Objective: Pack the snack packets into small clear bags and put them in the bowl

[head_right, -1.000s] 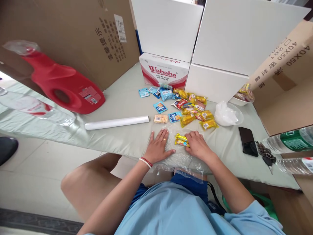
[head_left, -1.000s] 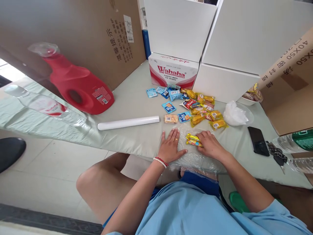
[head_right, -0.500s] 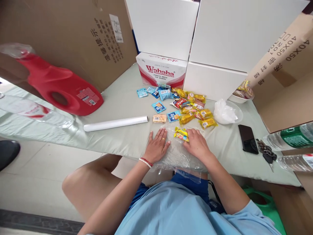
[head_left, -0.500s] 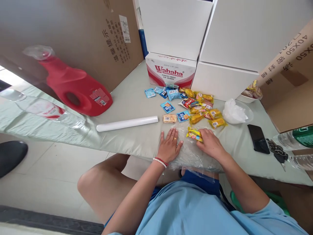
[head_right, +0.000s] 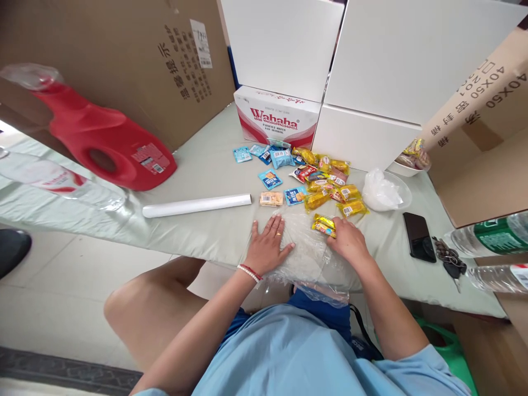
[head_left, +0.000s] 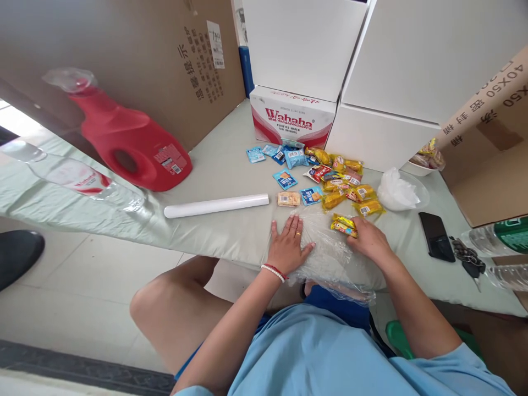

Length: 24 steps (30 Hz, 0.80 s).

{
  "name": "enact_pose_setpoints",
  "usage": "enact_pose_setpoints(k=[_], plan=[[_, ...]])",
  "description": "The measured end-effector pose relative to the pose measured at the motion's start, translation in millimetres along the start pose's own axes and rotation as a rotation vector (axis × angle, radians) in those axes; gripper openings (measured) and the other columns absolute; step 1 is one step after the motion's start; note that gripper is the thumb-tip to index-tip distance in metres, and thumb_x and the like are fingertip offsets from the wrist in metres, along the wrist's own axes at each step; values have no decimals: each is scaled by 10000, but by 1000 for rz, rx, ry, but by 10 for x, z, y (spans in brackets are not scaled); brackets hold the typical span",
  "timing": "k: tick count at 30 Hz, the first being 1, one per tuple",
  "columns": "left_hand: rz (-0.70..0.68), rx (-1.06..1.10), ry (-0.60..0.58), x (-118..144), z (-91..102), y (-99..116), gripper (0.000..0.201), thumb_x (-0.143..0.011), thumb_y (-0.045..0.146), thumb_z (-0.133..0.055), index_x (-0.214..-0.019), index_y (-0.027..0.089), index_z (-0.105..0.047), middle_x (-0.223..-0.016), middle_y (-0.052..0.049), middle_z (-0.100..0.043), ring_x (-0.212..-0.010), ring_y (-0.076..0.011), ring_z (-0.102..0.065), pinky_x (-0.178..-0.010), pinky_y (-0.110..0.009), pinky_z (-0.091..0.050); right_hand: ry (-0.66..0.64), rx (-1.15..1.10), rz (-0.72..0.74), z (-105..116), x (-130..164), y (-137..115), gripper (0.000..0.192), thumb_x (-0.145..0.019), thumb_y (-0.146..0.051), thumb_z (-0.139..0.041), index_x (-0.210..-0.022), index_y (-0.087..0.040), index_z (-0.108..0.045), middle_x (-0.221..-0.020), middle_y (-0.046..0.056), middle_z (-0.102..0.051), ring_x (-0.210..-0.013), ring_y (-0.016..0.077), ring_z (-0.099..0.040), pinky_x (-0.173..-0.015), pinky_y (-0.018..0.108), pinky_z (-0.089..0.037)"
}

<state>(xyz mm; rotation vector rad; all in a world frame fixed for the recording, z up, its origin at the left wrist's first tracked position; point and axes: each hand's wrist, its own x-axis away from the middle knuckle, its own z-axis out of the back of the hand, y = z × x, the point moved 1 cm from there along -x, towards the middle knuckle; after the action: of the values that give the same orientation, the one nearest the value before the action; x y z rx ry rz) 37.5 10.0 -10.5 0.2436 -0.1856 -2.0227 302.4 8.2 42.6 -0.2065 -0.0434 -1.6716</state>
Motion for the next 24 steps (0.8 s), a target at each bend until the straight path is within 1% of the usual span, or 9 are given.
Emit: enact_pose_setpoints(k=[2,4,7,9,11,13,16,19,24], plan=[[-1,-1,-1,-2,1,0,741,-1044,622,-262,-1636,180,-327,-1715,-129,-287,-1607,-300,-230,-1280,-693,-74,82,-68,-19,126,32,19,500,-816,-316,-635,-1298,-190,-590,-1206,151,-698,-1035,311,-653,-785,341,-448],[-4,-1,-4,-7,0,-4,683,-1066,549,-241,-1636,183,-327,-1714,-125,-291,-1606,-291,-236,-1278,-695,-88,120,-165,12,255,84,-43,523,-807,-314,-633,-1314,-199,-577,-1204,129,-706,-1008,294,-660,-799,333,-460],[1,-2,0,-13,-2,-11,624,-1078,450,-234,-1640,194,-321,-1712,-114,-302,-1606,-284,-242,-1278,-692,-99,10,-268,181,309,153,-291,483,-804,-277,-625,-1281,-209,-584,-1146,88,-716,-968,254,-660,-809,304,-464],[3,-5,2,-13,2,-15,608,-1071,396,-256,-1643,197,-318,-1709,-111,-311,-1606,-288,-244,-1280,-686,-112,-94,-227,281,216,173,-476,445,-808,-245,-629,-1250,-195,-607,-1140,97,-708,-1003,253,-647,-839,305,-463],[5,-5,-3,-10,12,-18,606,-1059,351,-277,-1639,181,-325,-1707,-116,-314,-1602,-285,-256,-1281,-675,-131,-134,-116,317,62,178,-596,456,-825,-229,-639,-1278,-176,-616,-1187,130,-687,-1086,283,-616,-900,341,-461],[7,3,-9,-5,25,-23,608,-1048,327,-289,-1627,148,-341,-1706,-125,-309,-1596,-274,-273,-1282,-666,-150,-88,-41,331,-89,185,-628,534,-863,-268,-656,-1381,-167,-577,-1311,167,-636,-1208,325,-554,-976,402,-452],[7,19,-6,-1,33,-37,607,-1037,317,-310,-1608,120,-369,-1702,-130,-311,-1593,-266,-282,-1285,-656,-158,31,-70,382,-236,228,-584,672,-916,-389,-670,-1518,-170,-469,-1483,178,-532,-1349,348,-451,-1069,466,-424],[7,35,8,-7,25,-45,601,-1034,308,-325,-1602,120,-382,-1697,-132,-321,-1592,-268,-285,-1285,-658,-157,104,-83,416,-320,306,-571,667,-959,-413,-636,-1545,-157,-446,-1495,172,-533,-1358,339,-447,-1121,486,-393],[33,82,30,6,65,-35,575,-1061,347,-327,-1598,154,-398,-1689,-128,-345,-1586,-268,-302,-1279,-664,-172,168,-5,375,-420,374,-660,645,-1007,-409,-572,-1561,-109,-432,-1499,210,-544,-1380,358,-453,-1187,570,-297]])
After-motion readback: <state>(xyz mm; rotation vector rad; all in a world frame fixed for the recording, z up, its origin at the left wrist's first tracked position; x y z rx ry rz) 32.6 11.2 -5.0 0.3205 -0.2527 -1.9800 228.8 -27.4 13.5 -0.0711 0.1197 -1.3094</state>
